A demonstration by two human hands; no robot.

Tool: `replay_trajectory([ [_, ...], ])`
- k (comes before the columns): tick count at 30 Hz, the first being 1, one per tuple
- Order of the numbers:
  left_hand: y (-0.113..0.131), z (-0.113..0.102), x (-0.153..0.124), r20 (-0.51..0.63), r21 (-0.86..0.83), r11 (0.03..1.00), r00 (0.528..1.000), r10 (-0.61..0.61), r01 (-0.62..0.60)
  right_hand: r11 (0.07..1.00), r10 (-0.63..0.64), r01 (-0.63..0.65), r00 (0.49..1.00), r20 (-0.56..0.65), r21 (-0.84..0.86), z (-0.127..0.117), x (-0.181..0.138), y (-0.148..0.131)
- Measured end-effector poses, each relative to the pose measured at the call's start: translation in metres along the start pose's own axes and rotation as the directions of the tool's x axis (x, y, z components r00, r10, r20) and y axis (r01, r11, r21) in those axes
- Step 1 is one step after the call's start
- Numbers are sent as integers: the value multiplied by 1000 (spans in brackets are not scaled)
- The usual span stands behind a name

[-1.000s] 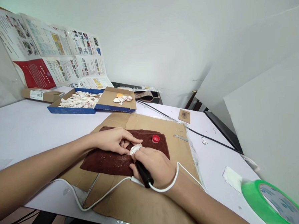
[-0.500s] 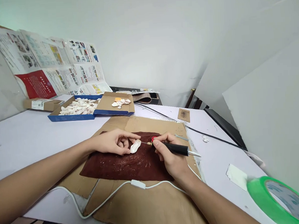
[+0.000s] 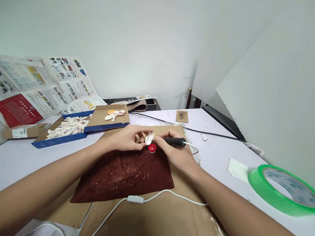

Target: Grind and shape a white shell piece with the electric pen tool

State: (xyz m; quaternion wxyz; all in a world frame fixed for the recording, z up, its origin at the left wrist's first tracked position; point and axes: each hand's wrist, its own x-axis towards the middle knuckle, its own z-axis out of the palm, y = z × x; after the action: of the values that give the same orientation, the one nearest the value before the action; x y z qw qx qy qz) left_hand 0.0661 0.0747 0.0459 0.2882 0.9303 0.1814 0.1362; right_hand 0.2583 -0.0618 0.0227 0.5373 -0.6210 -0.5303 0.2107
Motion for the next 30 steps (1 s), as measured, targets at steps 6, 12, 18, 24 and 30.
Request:
replay_trajectory([
  [6, 6, 5, 2, -20, 158, 983, 995, 97, -93, 1000, 19, -18, 999, 47, -8, -1, 4, 6],
  [12, 11, 5, 3, 6, 182, 970, 986, 164, -163, 996, 21, -15, 997, 70, -86, 0, 2, 7],
  [18, 3, 7, 5, 23, 236, 949, 977, 211, -211, 991, 100, -90, 990, 101, -104, 1, 2, 6],
  [24, -1, 5, 7, 51, 326, 914, 970, 237, -241, 987, 121, -110, 988, 96, -114, 0, 1, 0],
  [30, 0, 4, 7, 87, 363, 892, 963, 256, -270, 988, 102, -90, 990, 95, -122, -1, 1, 3],
])
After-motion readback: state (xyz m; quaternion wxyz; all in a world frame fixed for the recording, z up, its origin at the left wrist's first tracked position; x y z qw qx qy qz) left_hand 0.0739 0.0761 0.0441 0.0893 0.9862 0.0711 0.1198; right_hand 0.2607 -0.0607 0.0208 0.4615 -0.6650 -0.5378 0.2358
